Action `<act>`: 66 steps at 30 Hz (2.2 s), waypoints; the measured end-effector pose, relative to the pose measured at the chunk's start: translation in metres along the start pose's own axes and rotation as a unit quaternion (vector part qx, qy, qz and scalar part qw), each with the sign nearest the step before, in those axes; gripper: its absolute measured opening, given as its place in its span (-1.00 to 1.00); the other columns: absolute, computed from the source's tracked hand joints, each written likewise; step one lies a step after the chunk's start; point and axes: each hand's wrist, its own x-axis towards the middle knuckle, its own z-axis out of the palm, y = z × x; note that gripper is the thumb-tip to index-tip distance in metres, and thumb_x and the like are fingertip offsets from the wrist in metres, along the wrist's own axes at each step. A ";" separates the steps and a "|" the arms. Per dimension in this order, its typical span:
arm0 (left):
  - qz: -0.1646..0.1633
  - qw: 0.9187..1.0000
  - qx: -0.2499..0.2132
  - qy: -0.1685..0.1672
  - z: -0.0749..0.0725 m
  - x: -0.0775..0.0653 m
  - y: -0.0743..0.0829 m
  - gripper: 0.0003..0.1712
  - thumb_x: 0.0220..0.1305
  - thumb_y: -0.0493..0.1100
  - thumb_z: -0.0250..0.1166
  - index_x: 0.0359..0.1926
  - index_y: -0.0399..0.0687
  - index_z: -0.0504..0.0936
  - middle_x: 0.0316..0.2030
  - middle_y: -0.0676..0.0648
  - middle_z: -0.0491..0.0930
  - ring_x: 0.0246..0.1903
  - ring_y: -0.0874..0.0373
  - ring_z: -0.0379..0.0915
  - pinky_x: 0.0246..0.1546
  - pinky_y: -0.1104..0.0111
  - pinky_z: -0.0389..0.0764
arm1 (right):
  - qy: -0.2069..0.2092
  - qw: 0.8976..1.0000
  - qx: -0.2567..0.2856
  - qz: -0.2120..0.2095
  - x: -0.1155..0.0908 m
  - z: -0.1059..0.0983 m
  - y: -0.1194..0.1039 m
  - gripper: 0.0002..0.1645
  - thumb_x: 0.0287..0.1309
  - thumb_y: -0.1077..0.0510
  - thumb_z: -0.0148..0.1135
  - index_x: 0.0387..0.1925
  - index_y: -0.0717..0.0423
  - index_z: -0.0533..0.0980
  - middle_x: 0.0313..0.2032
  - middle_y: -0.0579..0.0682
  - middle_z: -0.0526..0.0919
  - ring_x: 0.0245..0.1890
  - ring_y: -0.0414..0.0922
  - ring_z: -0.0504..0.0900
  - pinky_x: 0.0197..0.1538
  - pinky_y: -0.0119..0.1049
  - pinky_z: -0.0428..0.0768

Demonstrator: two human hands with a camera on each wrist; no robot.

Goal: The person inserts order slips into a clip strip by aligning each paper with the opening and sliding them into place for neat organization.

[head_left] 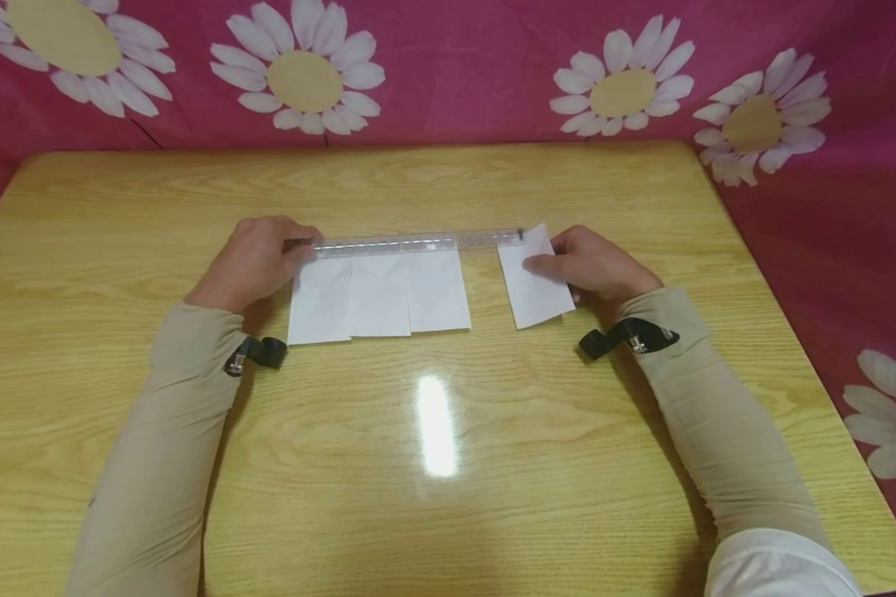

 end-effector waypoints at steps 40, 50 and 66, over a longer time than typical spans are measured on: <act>0.002 1.000 0.003 0.004 -0.001 -0.001 -0.002 -0.63 0.47 -0.30 0.21 0.22 -0.18 0.68 0.11 -0.30 0.69 0.02 -0.14 0.55 0.18 -0.05 0.59 | 0.045 0.998 -0.015 0.042 -0.002 0.010 -0.010 -0.58 0.44 0.04 0.19 0.04 0.34 0.59 -0.41 -0.06 0.71 -0.41 -0.19 0.63 -0.34 -0.37 0.59; 0.005 1.000 0.005 0.003 0.000 0.001 -0.003 -0.64 0.46 -0.32 0.21 0.21 -0.20 0.68 0.11 -0.31 0.70 0.04 -0.14 0.56 0.21 -0.06 0.59 | 0.049 0.997 -0.031 0.045 -0.001 0.012 -0.009 -0.58 0.44 0.02 0.22 0.04 0.32 0.63 -0.43 -0.08 0.69 -0.40 -0.20 0.60 -0.33 -0.38 0.55; 0.011 1.000 0.008 0.004 0.000 0.001 -0.003 -0.63 0.47 -0.30 0.19 0.22 -0.20 0.67 0.08 -0.30 0.70 0.02 -0.13 0.57 0.20 -0.05 0.60 | 0.049 0.997 -0.043 0.048 0.000 0.011 -0.011 -0.58 0.42 -0.01 0.26 0.01 0.29 0.64 -0.42 -0.09 0.68 -0.39 -0.20 0.56 -0.35 -0.38 0.49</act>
